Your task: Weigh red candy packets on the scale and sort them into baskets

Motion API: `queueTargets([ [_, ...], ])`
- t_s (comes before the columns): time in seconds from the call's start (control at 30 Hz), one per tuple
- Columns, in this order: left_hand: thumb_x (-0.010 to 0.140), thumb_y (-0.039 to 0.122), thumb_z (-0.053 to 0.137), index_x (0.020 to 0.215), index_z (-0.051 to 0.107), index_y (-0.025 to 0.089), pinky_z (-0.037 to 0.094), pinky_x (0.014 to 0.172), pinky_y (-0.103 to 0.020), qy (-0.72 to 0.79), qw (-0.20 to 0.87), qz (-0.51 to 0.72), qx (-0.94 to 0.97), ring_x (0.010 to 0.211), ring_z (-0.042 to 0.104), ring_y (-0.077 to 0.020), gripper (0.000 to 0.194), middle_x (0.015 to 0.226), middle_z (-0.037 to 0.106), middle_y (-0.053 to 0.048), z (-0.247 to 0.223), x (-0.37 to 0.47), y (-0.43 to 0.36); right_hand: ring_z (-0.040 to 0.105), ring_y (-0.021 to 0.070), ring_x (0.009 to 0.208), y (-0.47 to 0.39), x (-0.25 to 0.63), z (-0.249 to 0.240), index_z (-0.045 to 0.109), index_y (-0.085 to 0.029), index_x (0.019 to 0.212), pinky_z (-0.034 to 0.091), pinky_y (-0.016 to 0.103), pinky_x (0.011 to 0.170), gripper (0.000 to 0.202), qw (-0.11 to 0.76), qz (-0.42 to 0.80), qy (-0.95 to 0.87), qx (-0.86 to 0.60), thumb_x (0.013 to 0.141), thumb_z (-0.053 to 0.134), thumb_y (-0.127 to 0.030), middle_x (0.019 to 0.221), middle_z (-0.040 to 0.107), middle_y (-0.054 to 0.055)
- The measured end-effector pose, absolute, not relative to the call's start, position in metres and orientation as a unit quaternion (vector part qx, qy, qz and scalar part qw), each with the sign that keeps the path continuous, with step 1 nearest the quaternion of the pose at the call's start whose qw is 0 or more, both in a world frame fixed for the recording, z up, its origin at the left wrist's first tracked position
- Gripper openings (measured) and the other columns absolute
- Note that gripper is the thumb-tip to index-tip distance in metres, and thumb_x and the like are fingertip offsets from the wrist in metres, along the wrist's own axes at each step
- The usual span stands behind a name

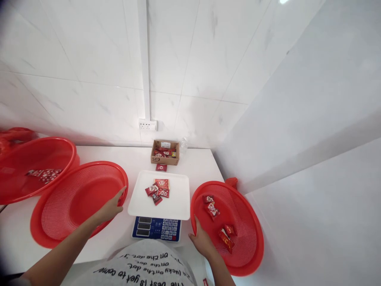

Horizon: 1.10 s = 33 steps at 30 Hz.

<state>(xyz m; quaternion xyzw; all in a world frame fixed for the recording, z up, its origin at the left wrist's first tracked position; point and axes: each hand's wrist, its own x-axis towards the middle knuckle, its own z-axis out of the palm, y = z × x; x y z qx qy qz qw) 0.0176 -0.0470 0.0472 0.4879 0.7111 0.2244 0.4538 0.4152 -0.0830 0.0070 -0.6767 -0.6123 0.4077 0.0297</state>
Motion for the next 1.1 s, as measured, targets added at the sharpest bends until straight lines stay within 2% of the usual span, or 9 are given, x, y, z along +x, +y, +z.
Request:
queueTargets([
  [0.1,0.065,0.012,0.054,0.136,0.038,0.017,0.04,0.094,-0.042,0.727,0.354,0.22,0.546,0.122,0.044,-0.031,0.073,0.132,0.048,-0.015,0.041,0.029,-0.042,0.031,0.0201,0.133,-0.082,0.417,0.008,0.012,-0.005,0.143,0.023,0.033,0.109,0.078,0.036,0.424,-0.611,-0.668,0.076,0.048,-0.024,0.147,0.028,0.016],
  [0.17,0.072,0.018,0.053,0.134,0.04,0.013,0.028,0.105,-0.045,0.722,0.263,0.203,0.607,0.134,0.026,-0.0308,0.063,0.142,0.036,-0.017,0.033,0.044,-0.036,0.034,0.0211,0.132,-0.083,0.418,0.006,0.011,-0.005,0.143,0.025,0.035,0.108,0.079,0.044,0.434,-0.606,-0.665,0.076,0.049,-0.024,0.146,0.03,0.017],
  [0.3,0.082,0.038,0.049,0.137,0.037,0.017,0.018,0.107,-0.053,0.689,0.197,0.132,0.685,0.137,0.018,-0.0322,0.059,0.147,0.028,-0.016,0.025,0.087,-0.022,0.034,0.0208,0.131,-0.083,0.42,0.001,0.01,-0.007,0.144,0.026,0.035,0.107,0.08,0.067,0.45,-0.598,-0.659,0.075,0.049,-0.023,0.146,0.03,0.016],
  [0.4,0.077,0.05,0.055,0.139,0.034,0.022,0.005,0.104,-0.063,0.686,0.158,0.069,0.707,0.137,0.011,-0.0366,0.071,0.148,0.025,-0.017,0.026,0.115,-0.012,0.037,0.0207,0.13,-0.084,0.422,-0.003,0.012,-0.009,0.144,0.026,0.034,0.107,0.08,0.084,0.461,-0.595,-0.653,0.075,0.051,-0.023,0.144,0.034,0.015],
  [0.47,0.074,0.055,0.057,0.14,0.032,0.023,0.001,0.103,-0.063,0.676,0.138,0.043,0.722,0.138,0.008,-0.0374,0.077,0.148,0.024,-0.017,0.026,0.128,-0.007,0.038,0.0213,0.129,-0.084,0.423,-0.004,0.013,-0.01,0.144,0.027,0.033,0.107,0.08,0.092,0.463,-0.595,-0.651,0.075,0.052,-0.024,0.145,0.034,0.014],
  [0.6,0.075,0.054,0.057,0.141,0.028,0.026,0.01,0.104,-0.06,0.644,0.158,0.013,0.749,0.137,0.012,-0.0385,0.077,0.151,0.018,-0.015,0.018,0.137,-0.002,0.038,0.0225,0.129,-0.084,0.424,-0.006,0.012,-0.009,0.144,0.027,0.032,0.106,0.082,0.091,0.461,-0.596,-0.651,0.074,0.052,-0.027,0.146,0.03,0.014],
  [0.7,0.081,0.046,0.053,0.137,0.038,0.024,0.02,0.104,-0.051,0.617,0.143,0.045,0.773,0.132,0.026,-0.0345,0.062,0.145,0.031,-0.015,0.014,0.137,0.0,0.035,0.0223,0.131,-0.084,0.424,-0.007,0.013,-0.007,0.143,0.025,0.031,0.107,0.082,0.087,0.454,-0.602,-0.651,0.074,0.051,-0.029,0.146,0.03,0.016],
  [0.83,0.086,0.038,0.048,0.126,0.05,0.023,0.033,0.096,-0.042,0.609,0.135,0.085,0.777,0.113,0.045,-0.0272,0.043,0.123,0.052,-0.012,0.017,0.138,0.002,0.034,0.0218,0.132,-0.084,0.423,-0.007,0.014,-0.009,0.144,0.026,0.031,0.107,0.082,0.095,0.453,-0.597,-0.655,0.073,0.052,-0.028,0.146,0.031,0.015],
  [1.1,0.089,0.026,0.04,0.119,0.052,0.02,0.04,0.089,-0.036,0.622,0.192,0.09,0.754,0.103,0.052,-0.0227,0.032,0.107,0.059,-0.009,0.027,0.135,0.008,0.035,0.0237,0.131,-0.084,0.422,-0.004,0.014,-0.007,0.144,0.026,0.032,0.107,0.081,0.098,0.459,-0.594,-0.653,0.073,0.05,-0.026,0.146,0.029,0.016],
])
